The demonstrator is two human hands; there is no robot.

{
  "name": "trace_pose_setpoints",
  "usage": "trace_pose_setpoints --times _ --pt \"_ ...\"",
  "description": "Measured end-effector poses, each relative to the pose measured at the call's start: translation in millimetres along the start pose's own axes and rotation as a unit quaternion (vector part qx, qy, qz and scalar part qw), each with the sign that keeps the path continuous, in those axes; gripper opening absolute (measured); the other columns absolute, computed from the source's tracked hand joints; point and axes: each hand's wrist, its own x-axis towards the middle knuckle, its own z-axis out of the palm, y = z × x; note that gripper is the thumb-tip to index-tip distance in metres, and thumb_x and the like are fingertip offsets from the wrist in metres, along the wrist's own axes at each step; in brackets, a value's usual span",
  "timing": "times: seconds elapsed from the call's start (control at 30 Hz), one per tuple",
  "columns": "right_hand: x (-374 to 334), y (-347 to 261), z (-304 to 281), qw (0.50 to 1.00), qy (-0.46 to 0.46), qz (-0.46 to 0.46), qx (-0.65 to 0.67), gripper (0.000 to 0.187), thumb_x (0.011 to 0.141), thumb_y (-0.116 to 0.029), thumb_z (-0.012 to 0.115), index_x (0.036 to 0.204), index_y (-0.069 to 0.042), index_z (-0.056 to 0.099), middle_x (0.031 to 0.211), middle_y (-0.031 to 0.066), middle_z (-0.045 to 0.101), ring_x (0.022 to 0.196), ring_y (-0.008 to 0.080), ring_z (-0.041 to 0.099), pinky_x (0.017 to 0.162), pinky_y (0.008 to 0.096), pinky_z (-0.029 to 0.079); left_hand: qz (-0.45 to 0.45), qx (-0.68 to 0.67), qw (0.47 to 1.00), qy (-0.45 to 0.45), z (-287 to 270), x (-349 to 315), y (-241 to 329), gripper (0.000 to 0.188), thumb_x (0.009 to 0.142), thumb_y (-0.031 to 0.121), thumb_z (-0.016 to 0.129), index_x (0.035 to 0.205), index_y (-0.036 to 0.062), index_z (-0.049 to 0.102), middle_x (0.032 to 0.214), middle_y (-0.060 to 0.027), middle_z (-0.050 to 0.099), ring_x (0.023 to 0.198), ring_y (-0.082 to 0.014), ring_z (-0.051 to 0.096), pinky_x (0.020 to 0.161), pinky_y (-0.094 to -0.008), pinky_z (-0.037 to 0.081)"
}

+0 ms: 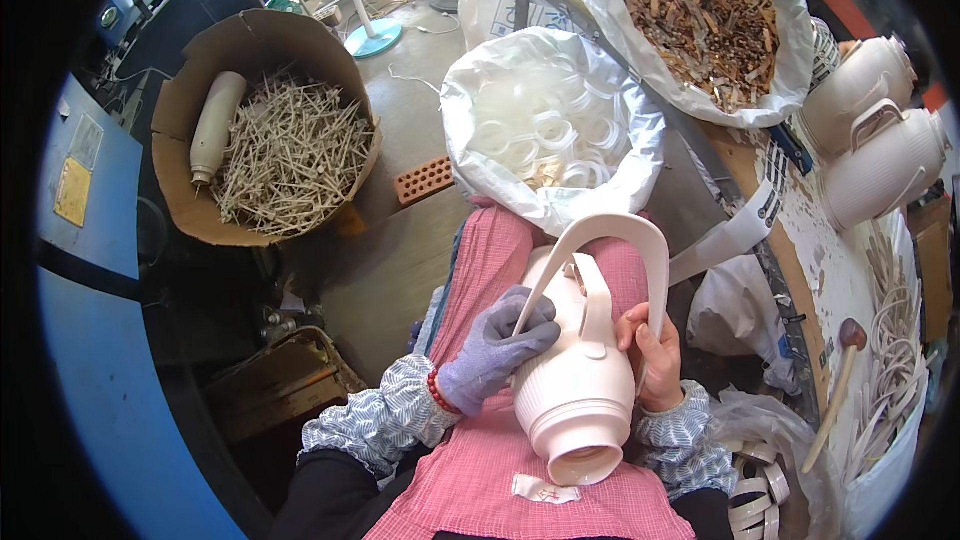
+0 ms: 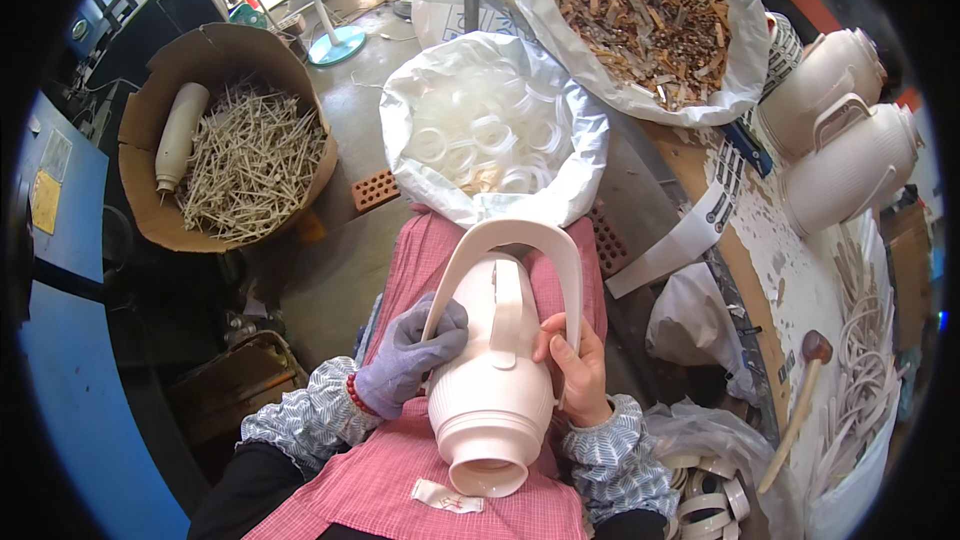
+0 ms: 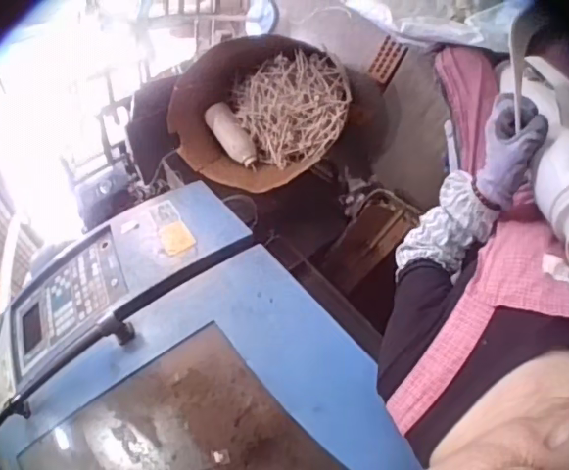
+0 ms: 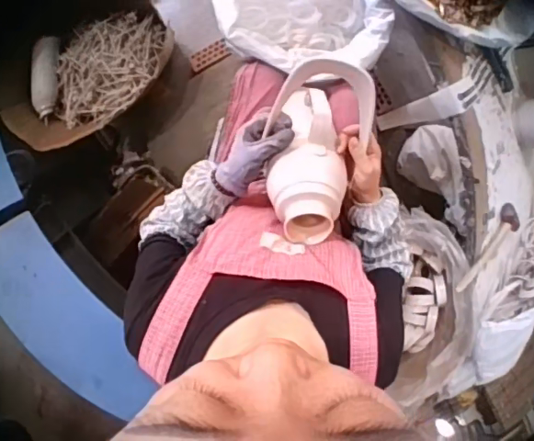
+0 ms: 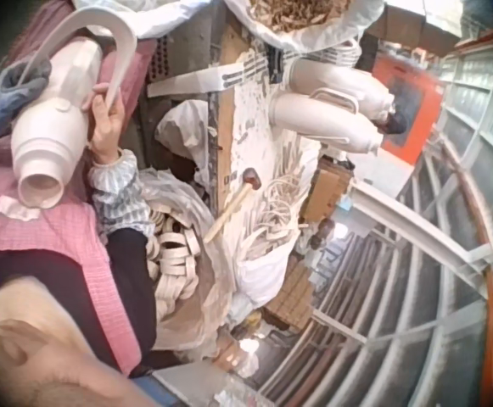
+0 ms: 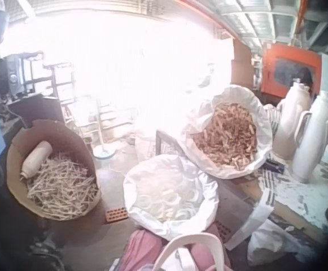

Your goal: The person sits on the floor and assembles cylindrical containers by attaching handles and applying adhesive tape to the body. The person repeatedly picks up containers, attaches handles, and wraps tape around the containers.

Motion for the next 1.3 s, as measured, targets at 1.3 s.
trace_pose_setpoints --times 1.3 --pt "75.7 -302.9 -263.6 0.482 0.576 -0.438 -0.495 0.059 0.093 -0.008 0.054 0.147 -0.011 0.029 0.144 0.0208 0.037 0.123 0.038 0.044 0.102 0.048 0.038 0.015 0.271 0.922 -0.277 -35.0 87.3 40.3 0.024 0.089 0.0 0.062 0.112 0.0002 0.065 0.112 -0.0098 0.064 0.105 -0.0182 0.061 0.091 -0.0301 0.048"
